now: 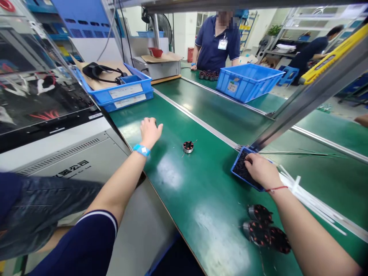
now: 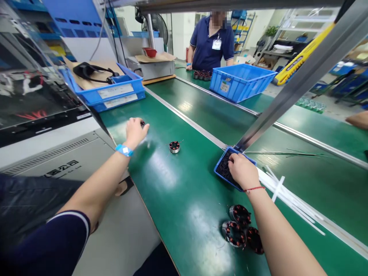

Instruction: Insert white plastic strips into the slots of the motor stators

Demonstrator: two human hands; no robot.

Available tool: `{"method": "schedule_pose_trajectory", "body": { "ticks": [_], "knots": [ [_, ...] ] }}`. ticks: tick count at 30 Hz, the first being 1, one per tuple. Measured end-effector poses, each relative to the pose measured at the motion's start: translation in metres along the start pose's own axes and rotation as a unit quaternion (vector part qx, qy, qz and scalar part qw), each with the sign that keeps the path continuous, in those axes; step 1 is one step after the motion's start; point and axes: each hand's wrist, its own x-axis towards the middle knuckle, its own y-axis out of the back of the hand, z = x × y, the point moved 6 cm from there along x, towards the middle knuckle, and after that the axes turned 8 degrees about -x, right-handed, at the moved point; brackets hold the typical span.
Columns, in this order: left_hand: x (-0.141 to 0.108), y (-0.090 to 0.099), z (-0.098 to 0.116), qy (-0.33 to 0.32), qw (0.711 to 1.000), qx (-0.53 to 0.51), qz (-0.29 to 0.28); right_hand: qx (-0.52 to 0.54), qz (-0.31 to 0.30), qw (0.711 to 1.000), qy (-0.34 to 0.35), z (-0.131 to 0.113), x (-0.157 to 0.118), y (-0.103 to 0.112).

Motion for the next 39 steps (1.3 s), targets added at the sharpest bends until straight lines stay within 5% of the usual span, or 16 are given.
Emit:
{"method": "schedule_pose_trajectory", "body": {
  "ticks": [5, 11, 15, 19, 24, 28, 30, 34, 39],
  "knots": [
    [0.032, -0.012, -0.015, 0.004, 0.999, 0.021, -0.035, 0.042, 0.038, 0.998, -0.008, -0.003, -0.005, 0.008],
    [-0.005, -0.042, 0.045, -0.169, 0.973, 0.006, -0.159, 0.111, 0.117, 0.987, -0.013, -0.001, -0.021, 0.029],
    [-0.027, -0.058, 0.084, -0.239, 0.95, 0.003, -0.202, 0.204, 0.168, 0.964, -0.02, 0.019, -0.072, 0.056],
    [-0.048, -0.06, 0.102, -0.269, 0.935, -0.001, -0.232, 0.311, 0.161, 0.932, -0.089, 0.053, -0.157, 0.063],
    [-0.144, -0.037, 0.129, -0.368, 0.884, -0.061, -0.281, 0.496, 0.101, 0.828, -0.241, 0.078, -0.262, 0.016],
    [-0.254, -0.013, 0.173, -0.409, 0.858, -0.075, -0.302, 0.534, -0.033, 0.839, -0.102, 0.037, -0.283, -0.012],
    [-0.296, -0.007, 0.199, -0.413, 0.853, -0.09, -0.308, 0.521, -0.041, 0.852, -0.028, 0.016, -0.279, -0.013],
    [-0.34, -0.001, 0.232, -0.4, 0.858, -0.124, -0.297, 0.517, 0.031, 0.854, -0.05, 0.017, -0.267, -0.017],
    [-0.366, 0.019, 0.234, -0.404, 0.861, -0.198, -0.237, 0.56, 0.059, 0.81, -0.165, 0.043, -0.279, -0.041]
  ]
}}
